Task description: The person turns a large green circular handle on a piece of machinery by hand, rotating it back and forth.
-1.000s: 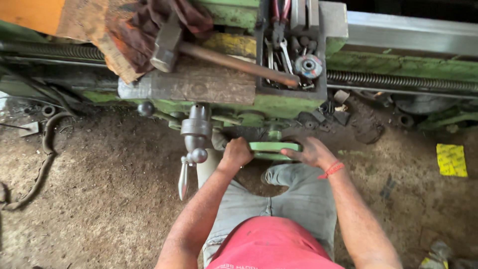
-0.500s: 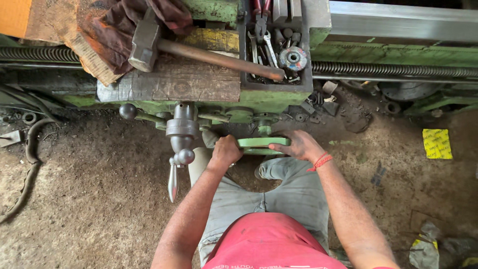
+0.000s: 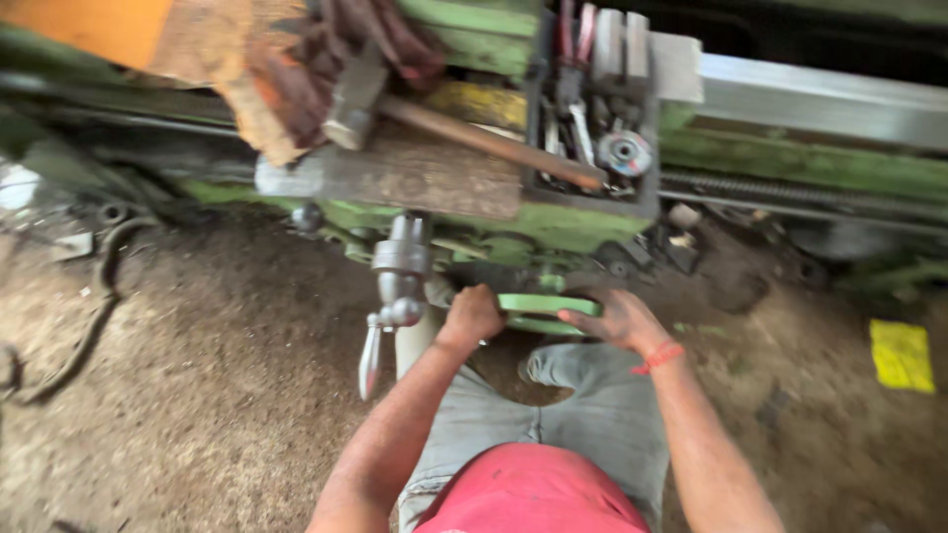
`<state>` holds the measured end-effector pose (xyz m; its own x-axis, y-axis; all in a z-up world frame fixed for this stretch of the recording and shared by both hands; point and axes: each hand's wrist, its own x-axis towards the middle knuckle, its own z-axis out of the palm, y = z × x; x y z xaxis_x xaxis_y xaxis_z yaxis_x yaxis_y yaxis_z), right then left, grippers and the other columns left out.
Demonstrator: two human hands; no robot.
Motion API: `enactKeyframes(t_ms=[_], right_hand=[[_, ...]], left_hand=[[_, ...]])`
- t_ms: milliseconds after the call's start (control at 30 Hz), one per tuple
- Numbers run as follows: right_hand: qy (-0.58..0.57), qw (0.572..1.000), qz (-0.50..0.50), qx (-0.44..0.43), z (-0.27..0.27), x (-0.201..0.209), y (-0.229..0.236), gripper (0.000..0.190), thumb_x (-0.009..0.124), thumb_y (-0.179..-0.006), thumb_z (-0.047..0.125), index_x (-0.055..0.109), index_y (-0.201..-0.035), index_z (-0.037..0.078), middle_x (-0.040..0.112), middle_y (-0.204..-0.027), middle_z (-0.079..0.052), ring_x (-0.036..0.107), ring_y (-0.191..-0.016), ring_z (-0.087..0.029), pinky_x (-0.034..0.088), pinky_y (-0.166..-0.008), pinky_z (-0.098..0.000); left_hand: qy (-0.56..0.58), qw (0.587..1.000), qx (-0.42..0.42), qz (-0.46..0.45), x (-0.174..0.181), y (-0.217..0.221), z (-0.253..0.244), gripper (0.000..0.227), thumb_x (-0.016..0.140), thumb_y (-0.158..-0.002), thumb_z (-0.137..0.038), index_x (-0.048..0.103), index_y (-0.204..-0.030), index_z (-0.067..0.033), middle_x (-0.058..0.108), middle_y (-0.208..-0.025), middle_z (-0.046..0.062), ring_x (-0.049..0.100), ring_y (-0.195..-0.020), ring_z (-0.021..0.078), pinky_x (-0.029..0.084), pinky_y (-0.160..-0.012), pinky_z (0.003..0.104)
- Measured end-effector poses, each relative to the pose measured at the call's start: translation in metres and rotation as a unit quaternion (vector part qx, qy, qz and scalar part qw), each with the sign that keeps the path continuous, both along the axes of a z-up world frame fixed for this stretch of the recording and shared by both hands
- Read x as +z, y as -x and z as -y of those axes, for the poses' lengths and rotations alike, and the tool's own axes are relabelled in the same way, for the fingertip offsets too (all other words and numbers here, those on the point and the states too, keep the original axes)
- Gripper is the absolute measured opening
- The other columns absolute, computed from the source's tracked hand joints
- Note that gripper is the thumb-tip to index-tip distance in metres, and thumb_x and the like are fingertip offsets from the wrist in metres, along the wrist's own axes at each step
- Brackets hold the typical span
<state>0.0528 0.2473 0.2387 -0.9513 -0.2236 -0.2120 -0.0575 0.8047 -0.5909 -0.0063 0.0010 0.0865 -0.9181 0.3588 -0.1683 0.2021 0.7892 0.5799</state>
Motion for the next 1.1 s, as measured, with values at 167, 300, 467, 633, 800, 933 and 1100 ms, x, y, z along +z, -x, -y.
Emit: enactKeyframes(t_ms=[167,300,467,633,800,933,1100], right_hand=[[0.030,0.999,-0.006,0.012,0.001,-0.006,0.003,0.070,0.067,-0.080,0.064,0.072,-0.124,0.010,0.076,-0.120,-0.014,0.071,-0.113,-0.031,0.053,-0.096,-0.0400],[0.032,0.999,0.010,-0.008,0.002,-0.008,0.001,0.073,0.068,-0.077,0.064,0.070,-0.127,0.010,0.075,-0.121,-0.015,0.071,-0.113,-0.030,0.053,-0.094,-0.0393],[0.014,0.999,0.039,-0.025,0.005,-0.004,0.002,0.074,0.068,-0.075,0.066,0.072,-0.125,0.011,0.077,-0.119,-0.013,0.073,-0.109,-0.029,0.054,-0.094,-0.0382],[0.006,0.998,0.052,-0.045,0.009,0.003,0.000,0.076,0.069,-0.074,0.068,0.073,-0.124,0.010,0.078,-0.117,-0.013,0.074,-0.108,-0.029,0.054,-0.093,-0.0385],[0.008,0.998,0.050,-0.039,0.012,0.009,0.000,0.076,0.068,-0.074,0.069,0.073,-0.122,0.009,0.078,-0.114,-0.014,0.074,-0.106,-0.030,0.054,-0.091,-0.0389],[-0.016,0.997,0.062,-0.050,0.014,0.009,0.000,0.073,0.067,-0.074,0.068,0.075,-0.120,0.011,0.079,-0.112,-0.013,0.074,-0.105,-0.031,0.055,-0.090,-0.0394],[-0.001,0.999,0.042,-0.027,0.010,0.003,0.001,0.071,0.068,-0.076,0.066,0.074,-0.120,0.011,0.078,-0.114,-0.014,0.074,-0.107,-0.031,0.054,-0.091,-0.0398]], left_hand=[[-0.023,0.999,0.033,0.019,-0.004,0.001,0.003,0.024,0.077,-0.074,-0.026,0.077,-0.076,-0.0016,0.072,-0.082,0.026,0.073,-0.086,0.0428,0.060,-0.084,0.050],[-0.026,0.999,0.036,0.014,-0.008,-0.001,0.001,0.025,0.076,-0.076,-0.025,0.076,-0.077,-0.0007,0.072,-0.082,0.027,0.074,-0.086,0.0429,0.060,-0.083,0.049],[-0.029,0.999,0.033,0.027,-0.005,0.000,0.002,0.027,0.078,-0.075,-0.028,0.077,-0.077,-0.0009,0.073,-0.083,0.026,0.074,-0.086,0.0414,0.060,-0.084,0.049],[-0.020,0.998,0.033,0.043,0.006,0.000,0.003,0.026,0.079,-0.075,-0.027,0.078,-0.081,-0.0014,0.073,-0.084,0.026,0.074,-0.088,0.0403,0.060,-0.084,0.047],[-0.017,0.998,0.036,0.056,0.012,-0.001,0.004,0.028,0.079,-0.075,-0.029,0.078,-0.083,-0.0025,0.073,-0.085,0.025,0.074,-0.089,0.0402,0.060,-0.084,0.047],[-0.018,0.998,0.036,0.050,0.009,-0.001,0.004,0.025,0.078,-0.076,-0.028,0.079,-0.083,-0.0036,0.073,-0.085,0.025,0.074,-0.089,0.0402,0.060,-0.084,0.047],[-0.029,0.998,0.024,0.040,0.003,-0.001,0.005,0.028,0.078,-0.075,-0.030,0.079,-0.082,-0.0030,0.073,-0.084,0.025,0.074,-0.088,0.0407,0.059,-0.085,0.048]])
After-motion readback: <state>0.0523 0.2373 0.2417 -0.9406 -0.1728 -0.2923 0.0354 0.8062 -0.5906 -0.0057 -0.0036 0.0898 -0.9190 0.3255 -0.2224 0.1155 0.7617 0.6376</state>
